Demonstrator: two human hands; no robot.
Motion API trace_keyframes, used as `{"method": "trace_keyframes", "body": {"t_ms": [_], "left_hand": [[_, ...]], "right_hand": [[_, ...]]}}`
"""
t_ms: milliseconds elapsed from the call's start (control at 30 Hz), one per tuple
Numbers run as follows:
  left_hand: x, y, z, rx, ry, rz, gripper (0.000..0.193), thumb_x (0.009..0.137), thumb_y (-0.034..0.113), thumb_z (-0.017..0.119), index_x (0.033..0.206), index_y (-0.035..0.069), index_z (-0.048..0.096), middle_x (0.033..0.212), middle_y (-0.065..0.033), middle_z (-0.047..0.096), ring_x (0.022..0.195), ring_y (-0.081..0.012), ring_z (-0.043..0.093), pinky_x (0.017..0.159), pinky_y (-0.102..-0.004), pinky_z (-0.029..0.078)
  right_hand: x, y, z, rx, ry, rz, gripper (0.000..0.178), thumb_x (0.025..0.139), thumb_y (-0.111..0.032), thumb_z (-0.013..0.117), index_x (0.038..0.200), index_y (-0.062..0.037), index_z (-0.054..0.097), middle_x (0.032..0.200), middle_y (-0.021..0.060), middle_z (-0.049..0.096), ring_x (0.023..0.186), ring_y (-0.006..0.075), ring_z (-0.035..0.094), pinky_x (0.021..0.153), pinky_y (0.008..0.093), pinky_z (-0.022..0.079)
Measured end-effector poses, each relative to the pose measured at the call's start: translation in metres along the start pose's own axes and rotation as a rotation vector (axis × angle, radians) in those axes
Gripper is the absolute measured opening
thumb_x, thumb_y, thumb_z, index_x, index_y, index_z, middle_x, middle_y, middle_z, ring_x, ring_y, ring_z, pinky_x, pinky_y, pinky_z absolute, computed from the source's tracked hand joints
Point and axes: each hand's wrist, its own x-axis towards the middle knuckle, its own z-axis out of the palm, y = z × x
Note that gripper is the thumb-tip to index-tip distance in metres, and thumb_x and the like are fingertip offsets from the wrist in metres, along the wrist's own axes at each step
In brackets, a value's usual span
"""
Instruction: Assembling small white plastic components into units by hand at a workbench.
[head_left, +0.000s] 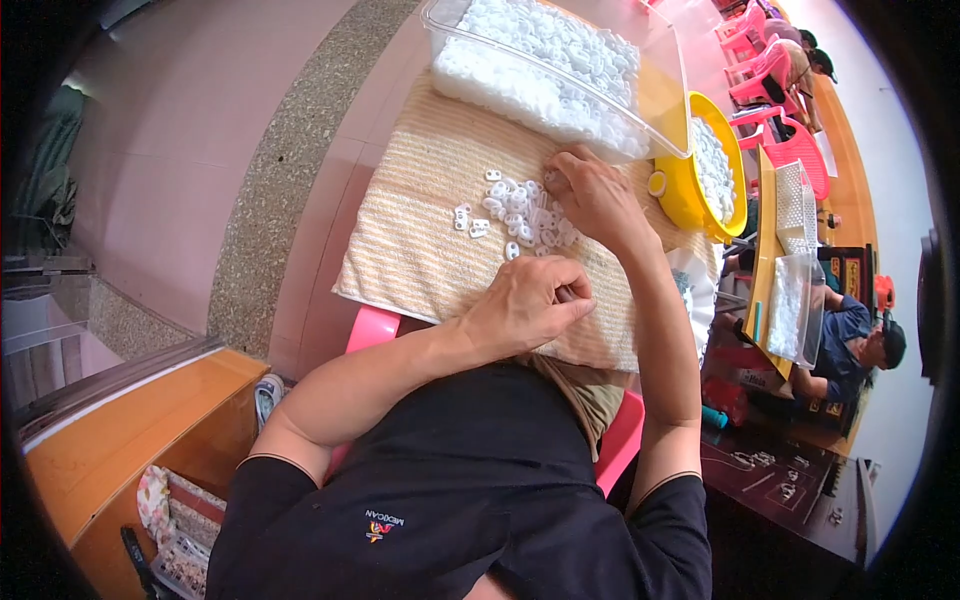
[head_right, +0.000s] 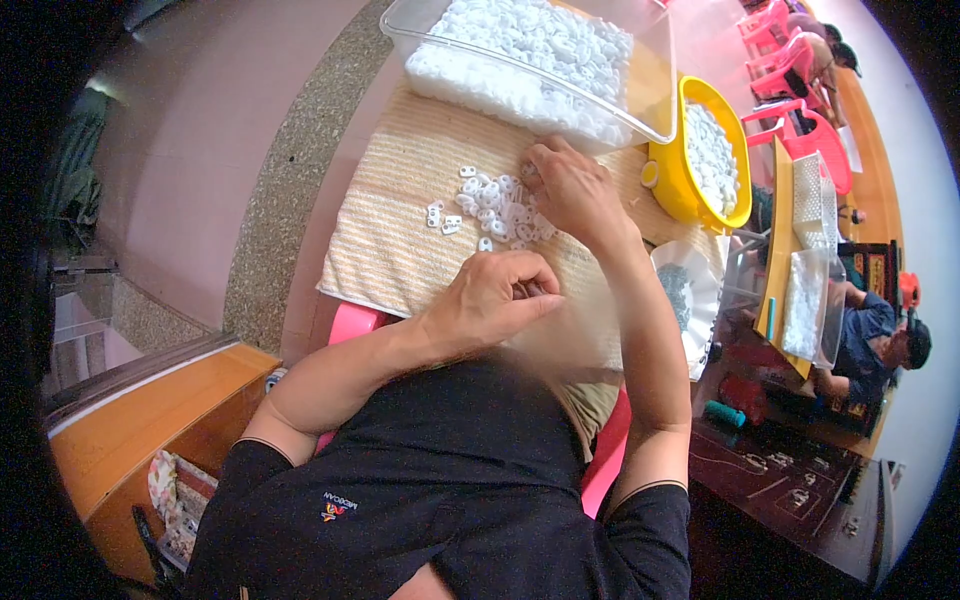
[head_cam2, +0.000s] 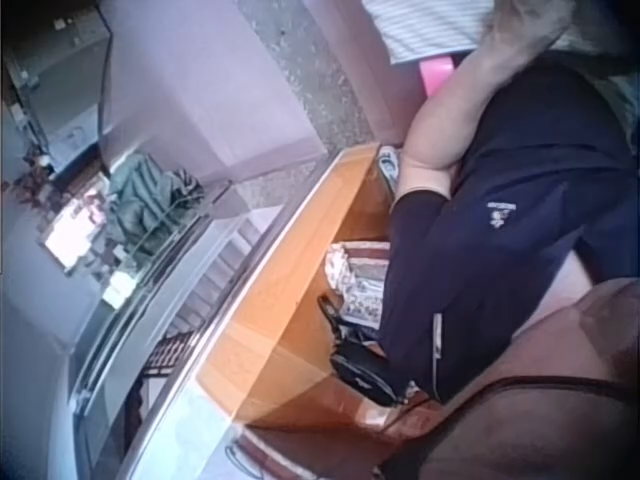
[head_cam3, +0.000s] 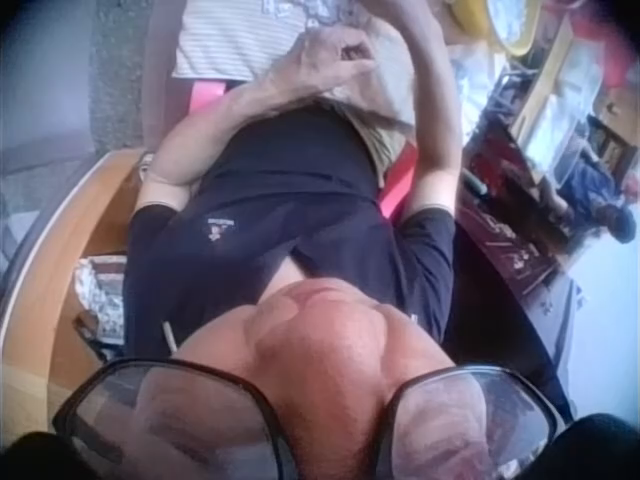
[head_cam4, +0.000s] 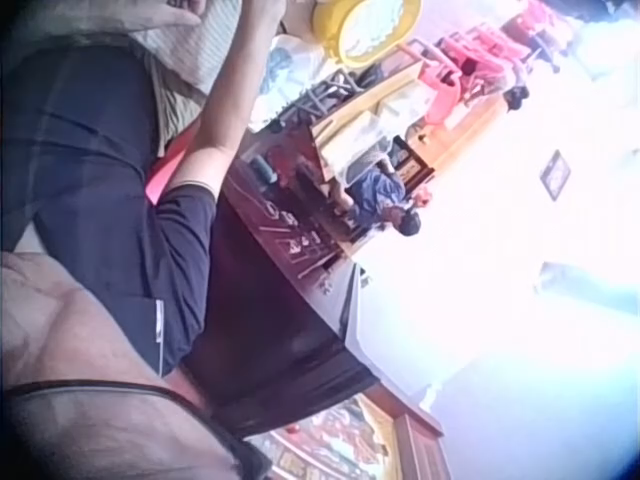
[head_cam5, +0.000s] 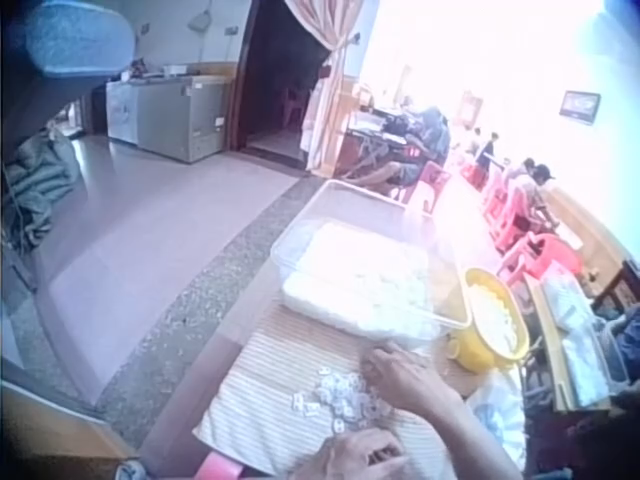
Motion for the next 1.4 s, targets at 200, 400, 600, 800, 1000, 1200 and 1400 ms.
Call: {"method": "trace_keyframes", "body": {"t_ms": [200,400,600,800,1000,1200,1400], "left_hand": [[0.000,0.000,0.001,-0.006,-0.011,-0.012,0.015,0.081,0.012,0.069,0.084,-0.002,0.065,0.075,-0.0102,0.065,0.068,-0.0143,0.063,0.063,-0.0293,0.051],[0.000,0.001,0.000,0.011,-0.014,-0.014,0.015,0.081,0.012,0.069,0.083,-0.002,0.065,0.075,-0.0105,0.066,0.068,-0.0142,0.064,0.063,-0.0294,0.051],[0.000,0.000,0.002,0.008,-0.022,-0.011,0.015,0.081,0.013,0.070,0.084,-0.001,0.065,0.075,-0.0098,0.066,0.068,-0.0136,0.064,0.063,-0.0290,0.051],[-0.001,0.000,0.002,0.009,-0.021,-0.017,0.014,0.081,0.012,0.070,0.084,-0.001,0.066,0.075,-0.0097,0.066,0.069,-0.0134,0.064,0.063,-0.0287,0.051],[0.000,-0.001,0.003,0.018,-0.020,-0.004,0.013,0.081,0.011,0.070,0.084,-0.001,0.066,0.075,-0.0097,0.067,0.069,-0.0133,0.064,0.063,-0.0286,0.051],[-0.001,0.001,0.002,-0.019,-0.030,-0.042,0.014,0.079,0.013,0.067,0.084,0.000,0.065,0.077,-0.0145,0.066,0.072,-0.0232,0.068,0.065,-0.0338,0.053],[-0.001,-0.004,0.005,-0.024,-0.022,-0.045,0.013,0.079,0.012,0.067,0.084,0.000,0.065,0.075,-0.0140,0.066,0.069,-0.0223,0.067,0.064,-0.0336,0.052]], "right_hand": [[0.002,0.000,0.001,0.133,0.040,0.025,0.017,0.085,-0.016,0.057,0.098,-0.0053,0.062,0.102,0.0153,0.059,0.101,0.0349,0.058,0.084,0.0425,0.046],[0.004,0.002,0.009,0.127,0.096,0.076,0.018,0.084,-0.015,0.062,0.097,-0.0043,0.065,0.098,0.0147,0.062,0.091,0.0330,0.061,0.081,0.0392,0.048],[0.003,0.006,0.009,0.162,0.112,0.000,0.019,0.084,-0.014,0.061,0.100,-0.0048,0.067,0.095,0.0162,0.062,0.092,0.0351,0.060,0.081,0.0406,0.047],[0.004,0.004,0.007,0.139,0.076,0.019,0.017,0.084,-0.012,0.061,0.096,-0.0022,0.066,0.095,0.0184,0.062,0.092,0.0368,0.060,0.080,0.0412,0.047],[0.004,0.004,-0.001,0.145,0.016,0.026,0.017,0.079,-0.011,0.061,0.091,-0.0013,0.067,0.089,0.0200,0.062,0.088,0.0381,0.060,0.078,0.0420,0.047],[0.006,-0.002,-0.004,0.183,0.006,0.021,0.018,0.074,-0.009,0.059,0.087,-0.0001,0.068,0.085,0.0206,0.064,0.084,0.0377,0.061,0.075,0.0426,0.048],[0.009,-0.009,0.001,0.302,-0.017,-0.012,0.019,0.075,-0.008,0.063,0.091,0.0011,0.068,0.084,0.0166,0.066,0.076,0.0269,0.064,0.072,0.0359,0.050]]}}
